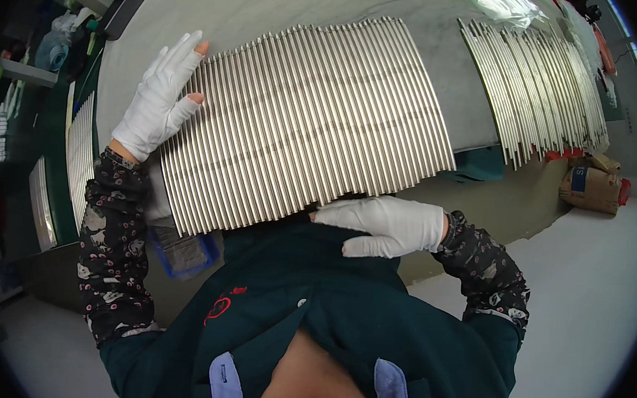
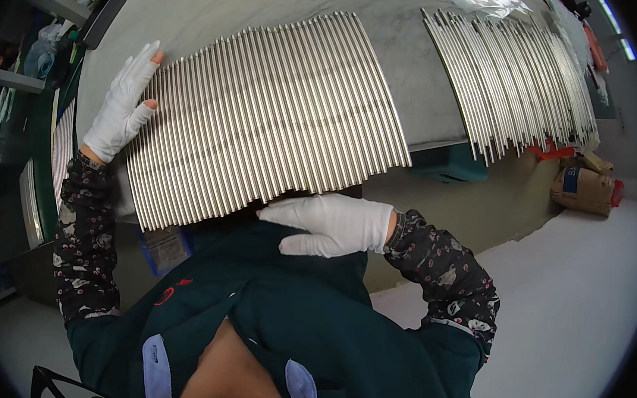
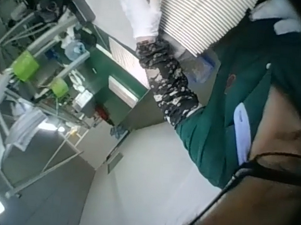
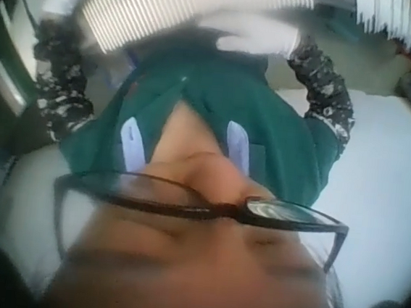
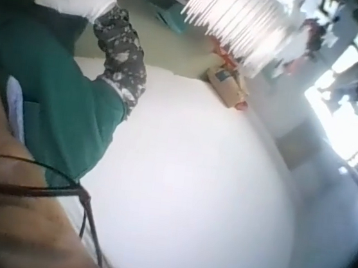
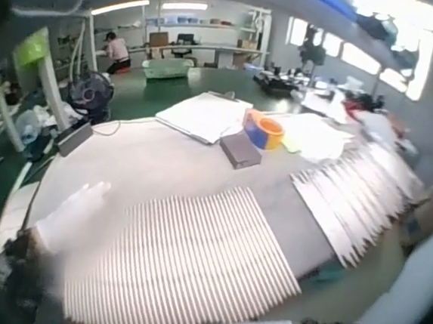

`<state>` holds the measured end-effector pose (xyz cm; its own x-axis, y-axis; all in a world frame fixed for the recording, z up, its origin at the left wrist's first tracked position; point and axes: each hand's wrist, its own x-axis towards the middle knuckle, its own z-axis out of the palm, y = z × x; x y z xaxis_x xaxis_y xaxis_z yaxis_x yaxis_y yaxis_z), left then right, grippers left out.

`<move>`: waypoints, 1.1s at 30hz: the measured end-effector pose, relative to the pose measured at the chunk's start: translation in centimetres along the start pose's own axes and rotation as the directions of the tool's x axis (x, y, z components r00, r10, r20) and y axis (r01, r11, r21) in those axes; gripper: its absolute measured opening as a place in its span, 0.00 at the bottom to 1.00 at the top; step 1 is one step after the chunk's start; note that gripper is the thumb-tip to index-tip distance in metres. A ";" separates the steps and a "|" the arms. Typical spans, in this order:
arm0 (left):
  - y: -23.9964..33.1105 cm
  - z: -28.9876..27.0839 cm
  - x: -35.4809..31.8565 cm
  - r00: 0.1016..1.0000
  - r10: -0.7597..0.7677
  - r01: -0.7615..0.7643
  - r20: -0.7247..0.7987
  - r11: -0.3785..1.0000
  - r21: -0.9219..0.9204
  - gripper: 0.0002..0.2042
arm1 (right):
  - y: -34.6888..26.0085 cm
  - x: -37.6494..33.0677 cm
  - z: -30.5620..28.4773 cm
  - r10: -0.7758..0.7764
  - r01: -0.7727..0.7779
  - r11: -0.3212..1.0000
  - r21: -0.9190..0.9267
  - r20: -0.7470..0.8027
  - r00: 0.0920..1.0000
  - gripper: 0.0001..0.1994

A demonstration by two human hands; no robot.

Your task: Aligning a large set of metal rods on a workbench and polishing them with a sanding block.

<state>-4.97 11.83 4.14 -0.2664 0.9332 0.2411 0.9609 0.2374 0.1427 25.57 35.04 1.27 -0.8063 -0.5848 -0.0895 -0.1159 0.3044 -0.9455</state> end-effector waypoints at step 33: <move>16.2 4.8 16.2 0.819 0.556 -0.570 0.145 0.816 0.090 0.32 | 1.2 -8.3 0.8 0.377 0.031 0.922 0.386 -0.913 0.155 0.08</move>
<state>6.62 32.13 5.70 0.3269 0.9350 0.1374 0.9433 -0.3140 -0.1077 32.61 39.62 0.65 -0.6985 0.7107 -0.0844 0.0922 -0.0276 -0.9954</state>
